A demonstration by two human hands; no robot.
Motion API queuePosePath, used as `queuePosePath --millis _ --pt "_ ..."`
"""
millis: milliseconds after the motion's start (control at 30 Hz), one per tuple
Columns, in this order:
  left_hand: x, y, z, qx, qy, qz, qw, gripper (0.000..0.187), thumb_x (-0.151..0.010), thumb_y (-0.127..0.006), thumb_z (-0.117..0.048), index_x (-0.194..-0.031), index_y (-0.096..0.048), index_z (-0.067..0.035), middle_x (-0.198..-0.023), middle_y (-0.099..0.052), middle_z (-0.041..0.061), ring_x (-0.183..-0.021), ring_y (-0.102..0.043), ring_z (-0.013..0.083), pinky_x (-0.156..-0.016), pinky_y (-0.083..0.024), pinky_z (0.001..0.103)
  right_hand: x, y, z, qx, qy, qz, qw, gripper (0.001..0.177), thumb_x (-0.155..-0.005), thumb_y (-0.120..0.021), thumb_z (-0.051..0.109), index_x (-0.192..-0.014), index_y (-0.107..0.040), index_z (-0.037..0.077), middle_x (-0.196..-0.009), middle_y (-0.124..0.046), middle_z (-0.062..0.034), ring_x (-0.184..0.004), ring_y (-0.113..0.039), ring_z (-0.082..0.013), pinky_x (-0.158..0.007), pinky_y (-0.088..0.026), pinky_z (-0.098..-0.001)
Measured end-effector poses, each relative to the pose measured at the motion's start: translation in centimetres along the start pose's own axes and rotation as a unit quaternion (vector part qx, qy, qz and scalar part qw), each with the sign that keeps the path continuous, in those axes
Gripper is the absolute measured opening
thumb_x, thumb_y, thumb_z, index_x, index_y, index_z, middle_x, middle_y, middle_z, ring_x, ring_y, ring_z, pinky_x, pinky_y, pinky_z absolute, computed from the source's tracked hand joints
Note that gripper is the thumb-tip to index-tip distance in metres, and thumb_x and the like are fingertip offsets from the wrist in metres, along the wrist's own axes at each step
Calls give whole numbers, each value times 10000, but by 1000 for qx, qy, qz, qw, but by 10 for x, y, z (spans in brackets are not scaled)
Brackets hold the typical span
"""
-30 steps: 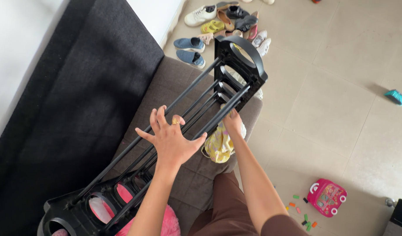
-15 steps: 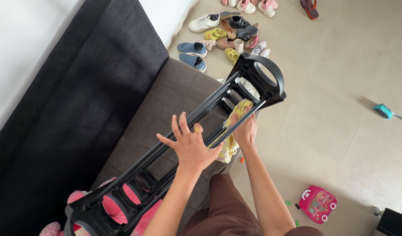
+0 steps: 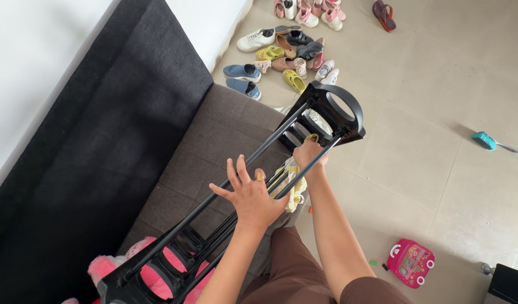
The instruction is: The person wipes down a black plastic shoe rack with a cloth, cleaning the shelves and the frame before moving it aside.
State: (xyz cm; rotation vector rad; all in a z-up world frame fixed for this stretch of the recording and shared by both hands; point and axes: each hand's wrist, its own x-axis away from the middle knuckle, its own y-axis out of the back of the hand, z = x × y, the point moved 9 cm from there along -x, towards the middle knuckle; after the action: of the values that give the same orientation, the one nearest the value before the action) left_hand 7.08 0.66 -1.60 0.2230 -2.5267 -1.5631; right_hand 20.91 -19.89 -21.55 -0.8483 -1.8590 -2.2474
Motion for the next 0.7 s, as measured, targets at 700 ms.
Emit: queuePosePath --millis 700 --pt "3 -11 -5 -13 18 58 998 714 -654 -806 -579 -1055 -669 -5 -1512 -232 258 -1461 -74 498 -918 -12 936 -6 -11 16 -56 105 -267 956 492 -882 -614 202 -1305 -584 -48 -1111 -713 -219 -776 -726 -405 -684 -576 -501"
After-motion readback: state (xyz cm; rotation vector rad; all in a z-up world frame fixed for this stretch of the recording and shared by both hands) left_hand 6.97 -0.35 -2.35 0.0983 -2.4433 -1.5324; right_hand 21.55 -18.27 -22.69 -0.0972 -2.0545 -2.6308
